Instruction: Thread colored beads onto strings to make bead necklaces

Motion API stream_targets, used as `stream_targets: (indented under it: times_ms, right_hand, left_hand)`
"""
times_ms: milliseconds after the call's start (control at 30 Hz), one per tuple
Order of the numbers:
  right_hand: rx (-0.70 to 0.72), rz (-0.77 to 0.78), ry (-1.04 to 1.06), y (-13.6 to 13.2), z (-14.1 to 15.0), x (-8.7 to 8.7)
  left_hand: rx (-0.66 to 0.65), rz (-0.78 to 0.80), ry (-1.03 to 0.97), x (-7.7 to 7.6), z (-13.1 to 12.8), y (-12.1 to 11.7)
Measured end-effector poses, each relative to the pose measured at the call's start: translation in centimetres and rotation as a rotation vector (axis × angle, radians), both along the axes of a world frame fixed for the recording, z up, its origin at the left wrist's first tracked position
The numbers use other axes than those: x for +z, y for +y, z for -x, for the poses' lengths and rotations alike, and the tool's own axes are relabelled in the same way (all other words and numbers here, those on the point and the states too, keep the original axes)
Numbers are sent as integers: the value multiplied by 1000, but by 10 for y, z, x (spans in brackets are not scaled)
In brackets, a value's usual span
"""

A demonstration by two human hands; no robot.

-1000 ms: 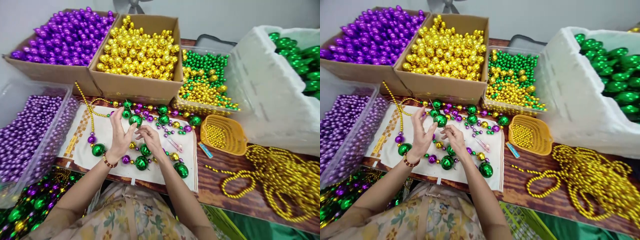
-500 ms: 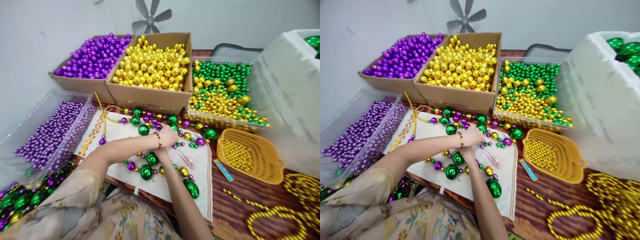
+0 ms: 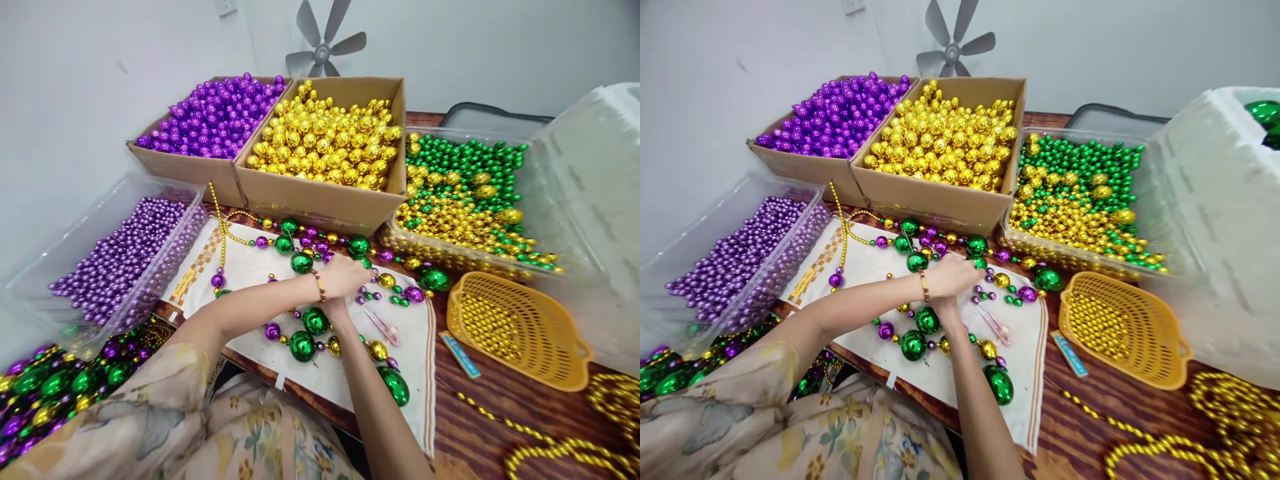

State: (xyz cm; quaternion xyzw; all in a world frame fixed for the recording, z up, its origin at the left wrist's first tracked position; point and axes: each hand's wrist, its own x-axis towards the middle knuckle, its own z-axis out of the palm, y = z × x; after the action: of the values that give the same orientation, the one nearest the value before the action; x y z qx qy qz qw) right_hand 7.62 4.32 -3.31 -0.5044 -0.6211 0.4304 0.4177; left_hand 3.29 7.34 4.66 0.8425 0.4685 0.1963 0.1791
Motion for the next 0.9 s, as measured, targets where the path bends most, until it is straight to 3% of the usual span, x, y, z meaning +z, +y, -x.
stream_targets:
  times_ms: [67,133,233,367,533,900]
  right_hand:
    - [-3,59,51,0,-1,-1]
    - [6,110,110,-3,-3,1]
    - [35,158,201,-11,-4,10]
    - [43,182,341,-22,-1,27]
    - [118,137,358,-28,3,46]
    - [144,74,260,-32,4,56]
  left_hand:
    - [-85,88,-142,18,23,-3]
    - [-125,261,-477,37,54,-7]
    - [79,523,-1067,53,110,-15]
    - [338,577,-1552,53,165,-25]
    - [445,606,-1748,47,184,-27]
    - [390,715,-1859,35,185,-23]
